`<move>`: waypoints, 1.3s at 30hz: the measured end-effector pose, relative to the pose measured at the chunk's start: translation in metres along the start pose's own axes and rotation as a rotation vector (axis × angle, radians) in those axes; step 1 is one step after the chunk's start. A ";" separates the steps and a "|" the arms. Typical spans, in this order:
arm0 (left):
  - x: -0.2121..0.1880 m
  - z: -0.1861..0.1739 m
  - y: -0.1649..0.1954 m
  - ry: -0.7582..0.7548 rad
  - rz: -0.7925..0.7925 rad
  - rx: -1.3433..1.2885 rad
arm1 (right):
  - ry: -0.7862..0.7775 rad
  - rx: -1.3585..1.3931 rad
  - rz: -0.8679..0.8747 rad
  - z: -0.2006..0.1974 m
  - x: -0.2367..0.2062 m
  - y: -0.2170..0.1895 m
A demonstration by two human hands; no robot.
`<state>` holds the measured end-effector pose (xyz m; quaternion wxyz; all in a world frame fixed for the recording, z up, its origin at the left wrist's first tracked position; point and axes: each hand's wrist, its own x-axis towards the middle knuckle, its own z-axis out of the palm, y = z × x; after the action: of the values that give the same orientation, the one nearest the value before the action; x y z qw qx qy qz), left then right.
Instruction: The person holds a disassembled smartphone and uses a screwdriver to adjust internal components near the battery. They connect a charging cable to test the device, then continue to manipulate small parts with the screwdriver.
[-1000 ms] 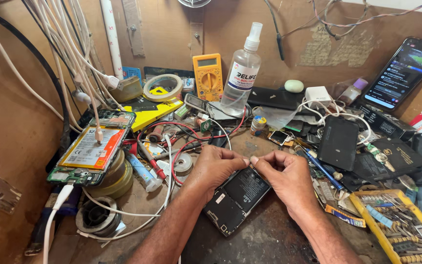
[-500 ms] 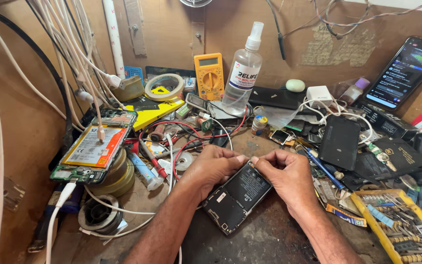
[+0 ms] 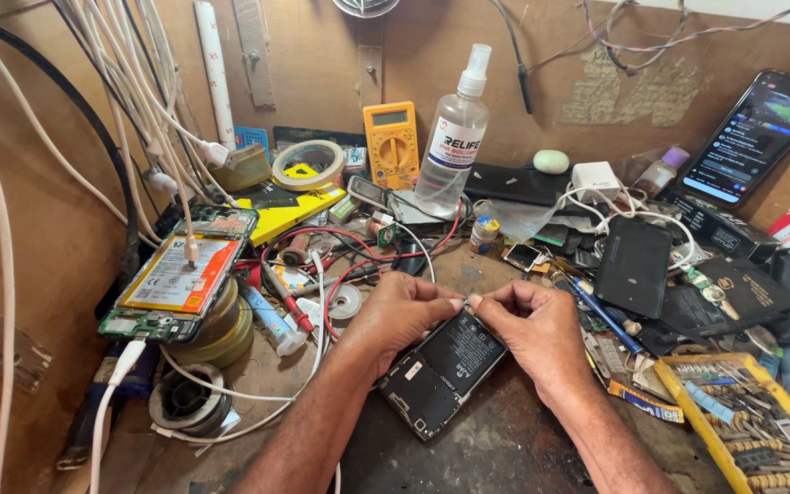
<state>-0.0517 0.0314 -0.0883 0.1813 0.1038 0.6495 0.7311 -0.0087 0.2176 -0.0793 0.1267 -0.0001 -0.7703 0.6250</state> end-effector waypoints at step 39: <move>0.005 0.007 -0.005 0.072 0.061 -0.017 | -0.008 0.003 0.009 -0.004 0.001 0.006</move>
<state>-0.0527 0.0397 -0.0924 0.1364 0.0957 0.6460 0.7449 -0.0096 0.2226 -0.0844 0.1210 -0.0008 -0.7699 0.6266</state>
